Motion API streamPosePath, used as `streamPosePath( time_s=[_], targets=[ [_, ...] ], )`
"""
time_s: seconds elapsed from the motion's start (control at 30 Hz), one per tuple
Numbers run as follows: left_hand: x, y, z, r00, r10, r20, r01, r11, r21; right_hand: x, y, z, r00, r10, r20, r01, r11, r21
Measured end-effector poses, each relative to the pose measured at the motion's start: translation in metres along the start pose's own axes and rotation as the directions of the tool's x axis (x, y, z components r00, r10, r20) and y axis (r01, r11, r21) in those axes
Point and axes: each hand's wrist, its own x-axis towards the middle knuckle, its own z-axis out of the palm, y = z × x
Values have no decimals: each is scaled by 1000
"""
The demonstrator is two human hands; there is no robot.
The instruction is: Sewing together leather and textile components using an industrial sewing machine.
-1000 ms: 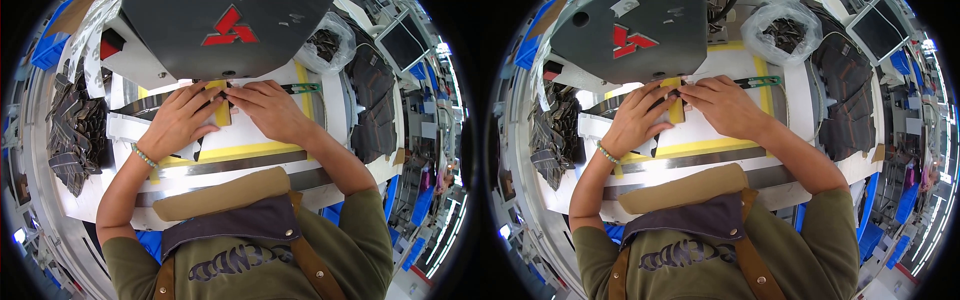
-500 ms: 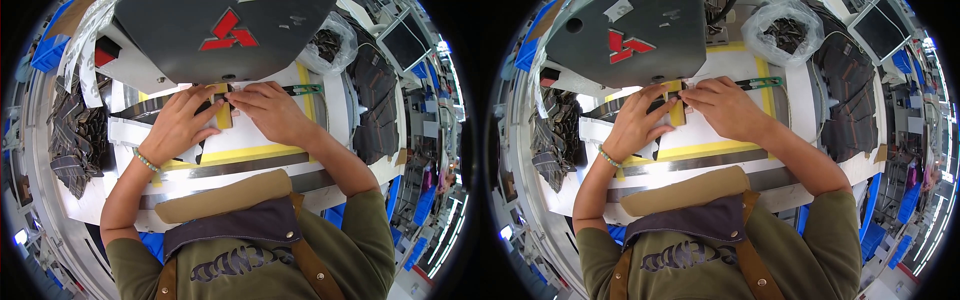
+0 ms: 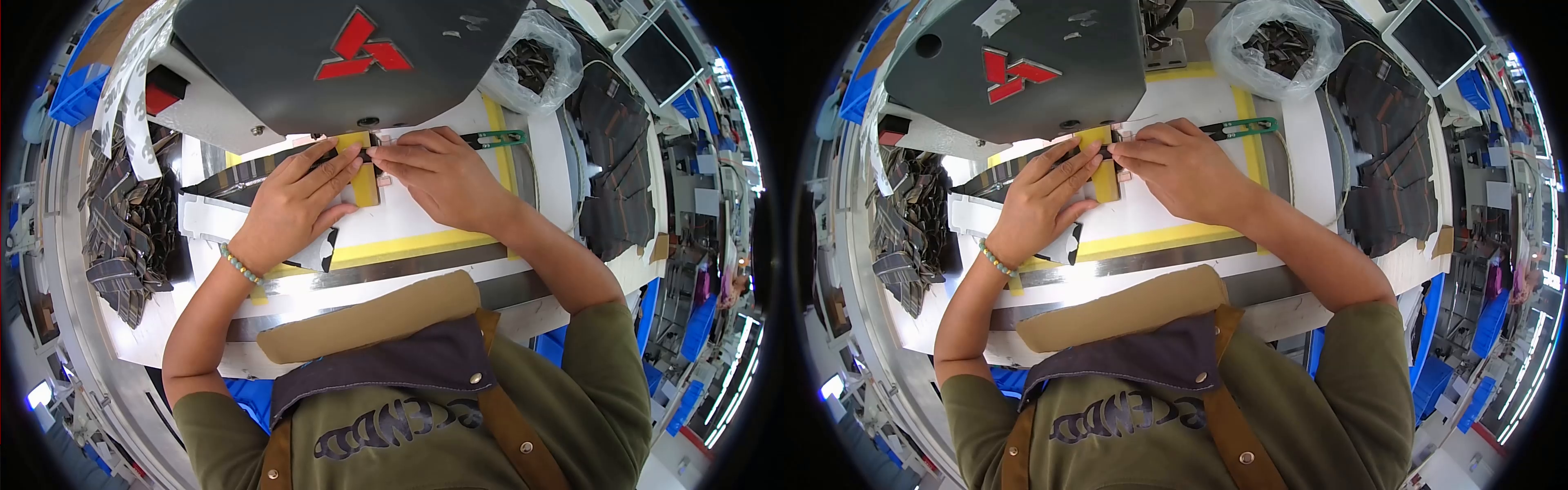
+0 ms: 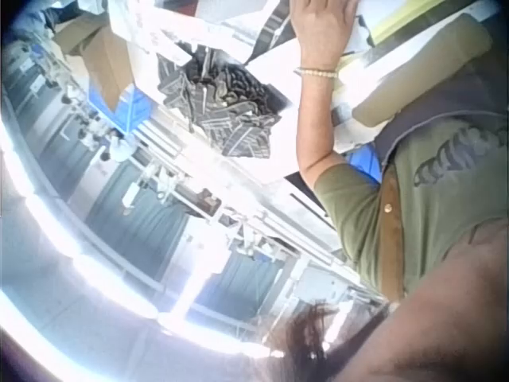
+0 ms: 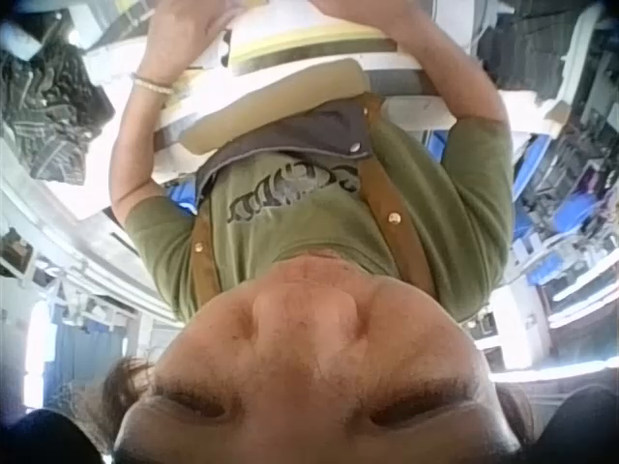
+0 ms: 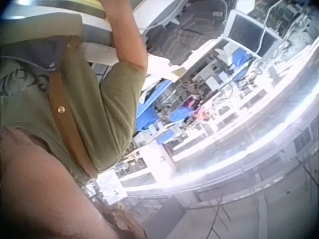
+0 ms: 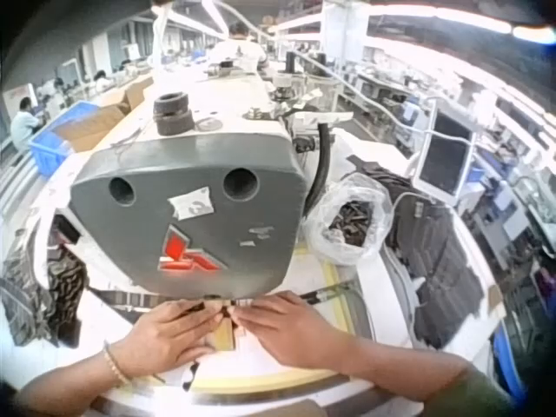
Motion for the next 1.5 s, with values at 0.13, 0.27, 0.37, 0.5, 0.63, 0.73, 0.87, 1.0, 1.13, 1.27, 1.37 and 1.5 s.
streamPosePath(
  time_s=[0.13,0.27,0.37,0.5,0.63,0.73,0.87,1.0,1.13,1.27,1.37,1.5],
  targets=[
    [3,0,-3,999,30,21,-30,999,23,-2,1,0,1000,-8,0,8,1000,-15],
    [8,-4,-6,995,87,52,-90,994,59,-2,2,-2,1000,5,3,-5,1000,24],
    [6,-4,-6,995,49,90,-52,998,31,-1,3,-5,977,177,-115,-167,982,90],
    [9,-9,-5,991,63,120,-66,998,24,1,1,-3,966,228,-125,-235,971,-45],
    [21,-20,-2,993,34,113,-43,996,74,8,25,-3,987,159,-16,-160,981,-109],
    [24,-32,2,991,9,135,-25,993,118,9,29,-3,988,149,-31,-152,979,-139],
    [24,-35,5,995,57,81,-63,995,73,9,27,-5,987,162,-20,-163,976,-143],
    [25,-32,3,993,30,115,-39,996,80,8,27,-5,991,133,-11,-133,977,-166],
    [27,-29,-1,994,35,104,-45,994,99,9,28,-6,989,146,-5,-145,973,-178],
    [26,-32,-2,981,-62,186,46,995,91,12,32,-6,991,135,1,-133,976,-175],
    [27,-31,-4,971,-95,220,79,994,81,11,30,-6,991,136,8,-132,975,-181],
    [28,-27,-6,977,-66,201,64,998,15,9,26,-6,990,142,19,-136,975,-177]
  ],
)
